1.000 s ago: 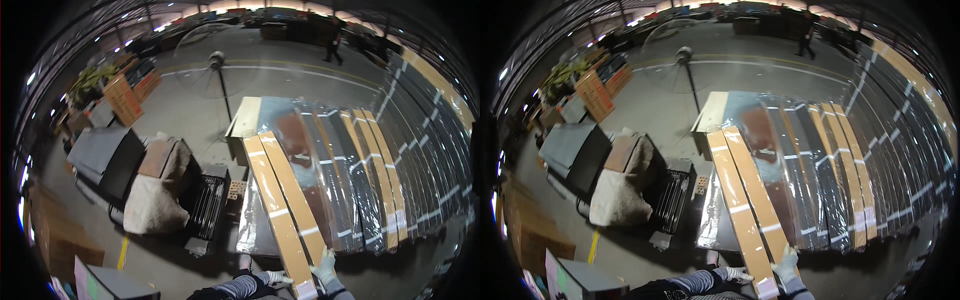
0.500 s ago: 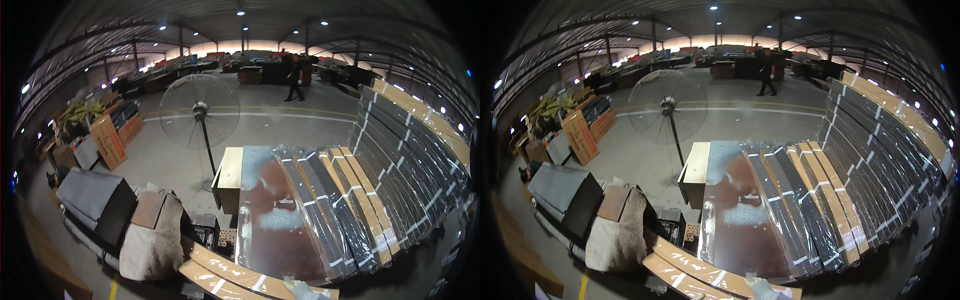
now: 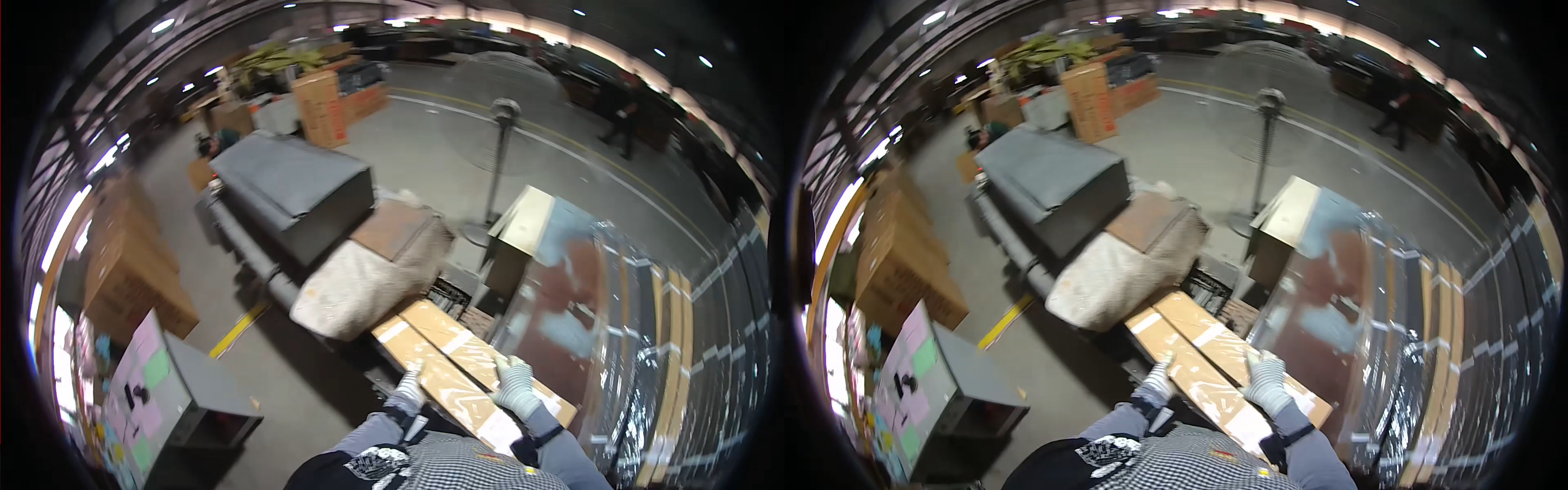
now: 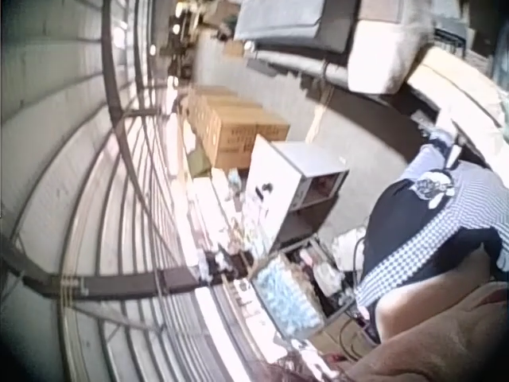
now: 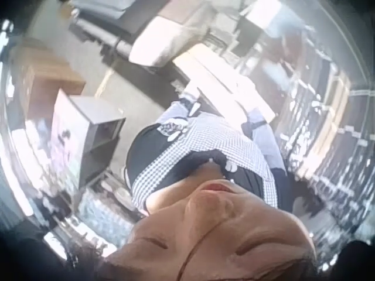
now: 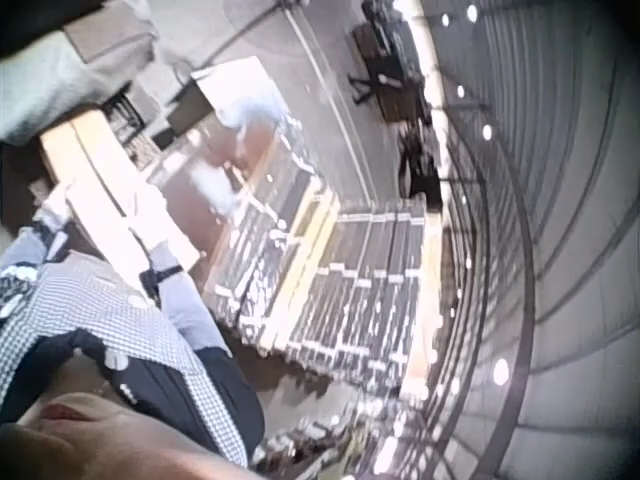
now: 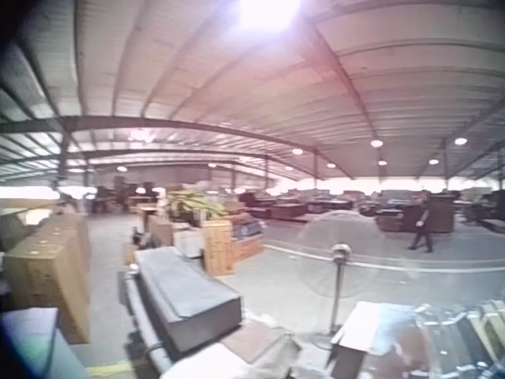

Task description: The person is stacking long, thin cardboard boxes from a table onto a large pile and organizing packing materials in a factory.

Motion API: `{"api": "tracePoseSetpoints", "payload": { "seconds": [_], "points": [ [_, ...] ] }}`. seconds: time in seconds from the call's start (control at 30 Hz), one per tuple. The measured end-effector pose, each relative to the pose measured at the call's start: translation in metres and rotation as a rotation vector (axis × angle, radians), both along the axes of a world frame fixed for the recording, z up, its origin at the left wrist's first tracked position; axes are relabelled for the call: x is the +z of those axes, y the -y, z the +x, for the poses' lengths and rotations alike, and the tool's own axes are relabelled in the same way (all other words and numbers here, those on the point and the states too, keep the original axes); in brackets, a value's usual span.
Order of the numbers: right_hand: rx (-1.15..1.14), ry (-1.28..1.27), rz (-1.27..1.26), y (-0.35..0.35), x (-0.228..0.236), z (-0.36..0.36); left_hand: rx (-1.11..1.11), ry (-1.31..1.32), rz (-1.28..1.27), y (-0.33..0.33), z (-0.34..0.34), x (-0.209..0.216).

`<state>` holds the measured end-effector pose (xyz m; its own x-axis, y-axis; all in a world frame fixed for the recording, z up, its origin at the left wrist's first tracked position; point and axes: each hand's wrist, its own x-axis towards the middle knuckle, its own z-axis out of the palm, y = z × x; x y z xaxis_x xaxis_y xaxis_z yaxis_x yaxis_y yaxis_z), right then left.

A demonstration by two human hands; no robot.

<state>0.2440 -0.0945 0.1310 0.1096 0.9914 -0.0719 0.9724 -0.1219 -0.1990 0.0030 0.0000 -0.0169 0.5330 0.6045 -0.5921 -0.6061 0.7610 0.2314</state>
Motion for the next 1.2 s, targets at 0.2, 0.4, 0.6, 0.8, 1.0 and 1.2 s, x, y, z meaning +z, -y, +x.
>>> {"api": "tracePoseSetpoints", "payload": {
  "seconds": [0.2, 0.4, 0.6, 0.8, 1.0, 1.2],
  "points": [
    [0.003, 0.022, 0.006, -0.004, -0.01, -0.008, 0.008, -0.305, -0.025, -0.007, 0.001, -0.028],
    [0.0, 0.063, -0.038, -0.015, -0.01, -0.002, -0.032, -0.233, -0.085, -0.018, 0.008, 0.004],
    [0.017, 0.061, -0.073, -0.033, -0.005, -0.004, 0.007, -0.121, -0.091, -0.031, 0.005, -0.002],
    [0.002, 0.03, -0.082, -0.04, -0.008, -0.009, 0.027, -0.147, -0.159, -0.032, -0.005, 0.034],
    [0.079, 0.002, 0.052, -0.058, -0.023, 0.009, 0.063, -0.027, -0.057, -0.049, 0.006, 0.057],
    [-0.016, -0.158, 0.338, -0.12, -0.03, -0.003, 0.12, -0.245, 0.207, -0.106, 0.0, 0.001]
  ]
}}
